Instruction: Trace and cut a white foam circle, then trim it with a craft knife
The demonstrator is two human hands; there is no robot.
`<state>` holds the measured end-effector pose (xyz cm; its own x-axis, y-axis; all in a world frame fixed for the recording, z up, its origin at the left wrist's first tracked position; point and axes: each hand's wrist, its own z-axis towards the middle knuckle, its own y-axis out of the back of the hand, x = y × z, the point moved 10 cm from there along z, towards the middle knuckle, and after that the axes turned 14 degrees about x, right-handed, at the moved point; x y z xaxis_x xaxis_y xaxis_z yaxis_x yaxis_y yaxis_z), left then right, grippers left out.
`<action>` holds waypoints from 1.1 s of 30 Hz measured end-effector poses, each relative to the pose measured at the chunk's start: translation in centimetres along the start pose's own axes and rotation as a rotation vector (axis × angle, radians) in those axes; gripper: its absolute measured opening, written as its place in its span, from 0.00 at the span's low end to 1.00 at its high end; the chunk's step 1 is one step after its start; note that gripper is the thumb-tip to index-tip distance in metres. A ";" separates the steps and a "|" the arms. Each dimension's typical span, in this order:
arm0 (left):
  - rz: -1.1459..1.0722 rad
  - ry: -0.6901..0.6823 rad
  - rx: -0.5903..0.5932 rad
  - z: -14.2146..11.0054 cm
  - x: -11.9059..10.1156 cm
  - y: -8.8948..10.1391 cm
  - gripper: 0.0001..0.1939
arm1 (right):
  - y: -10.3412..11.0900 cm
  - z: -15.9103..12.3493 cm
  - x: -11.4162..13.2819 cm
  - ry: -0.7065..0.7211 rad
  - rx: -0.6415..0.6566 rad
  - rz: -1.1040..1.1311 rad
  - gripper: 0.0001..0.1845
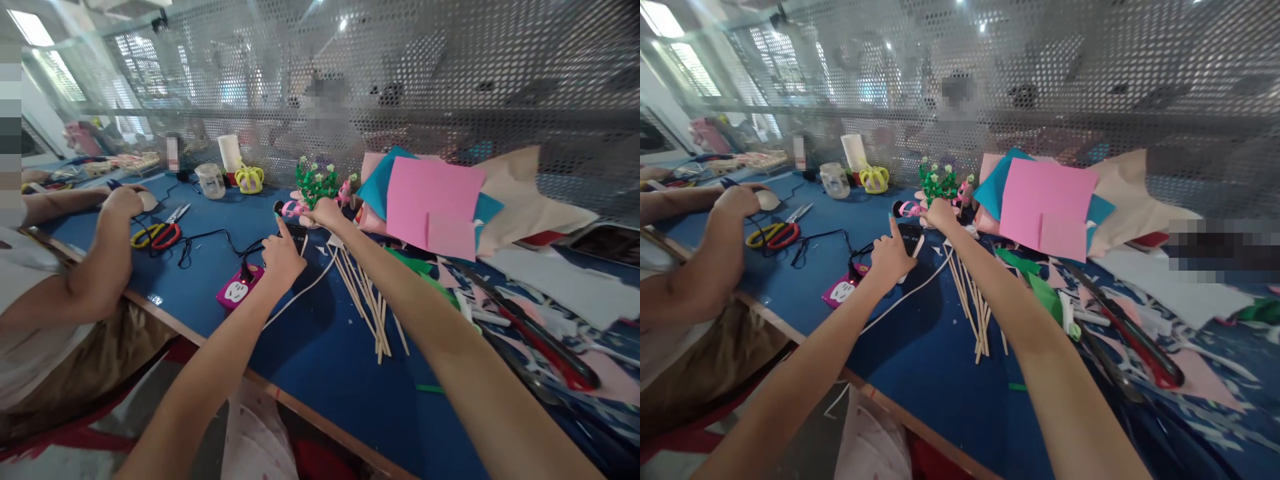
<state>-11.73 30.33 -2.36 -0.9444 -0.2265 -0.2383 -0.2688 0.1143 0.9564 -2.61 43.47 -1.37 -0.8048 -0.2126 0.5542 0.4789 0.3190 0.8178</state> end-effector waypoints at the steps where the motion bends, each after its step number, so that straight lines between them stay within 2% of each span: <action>1: 0.002 0.006 -0.005 0.0 0.0 0.0 0.54 | 0.9 -0.5 0.8 -0.011 -0.077 -0.046 0.12; 3: 0.005 0.019 -0.013 0.0 0.1 0.1 0.54 | 2.6 -1.5 3.9 0.019 -0.245 -0.292 0.12; 5: 0.006 0.029 -0.011 0.0 0.1 0.1 0.54 | 2.8 -1.9 7.5 0.136 -0.325 -0.493 0.15; 7: 0.001 0.036 -0.007 0.1 0.1 0.0 0.55 | 2.6 -1.3 9.8 0.195 -0.337 -0.629 0.20; 10: -0.002 0.038 0.005 0.2 0.2 0.0 0.54 | 2.7 0.7 11.0 0.228 -0.314 -0.703 0.23; 16: 0.000 0.033 -0.004 -0.2 0.1 0.1 0.51 | 2.4 3.8 10.3 0.199 -0.228 -0.832 0.25; 23: 0.004 0.023 -0.010 -0.3 -0.1 0.2 0.50 | 2.2 5.3 10.5 0.256 -0.273 -0.943 0.24; 33: 0.003 0.025 -0.007 -0.3 -0.1 0.0 0.49 | 2.5 7.1 8.9 0.119 -0.248 -0.909 0.20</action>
<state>-11.62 30.05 -2.27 -0.9400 -0.2506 -0.2315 -0.2649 0.1087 0.9581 -11.08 48.94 4.48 -0.8714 -0.3804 -0.3098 -0.2415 -0.2172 0.9458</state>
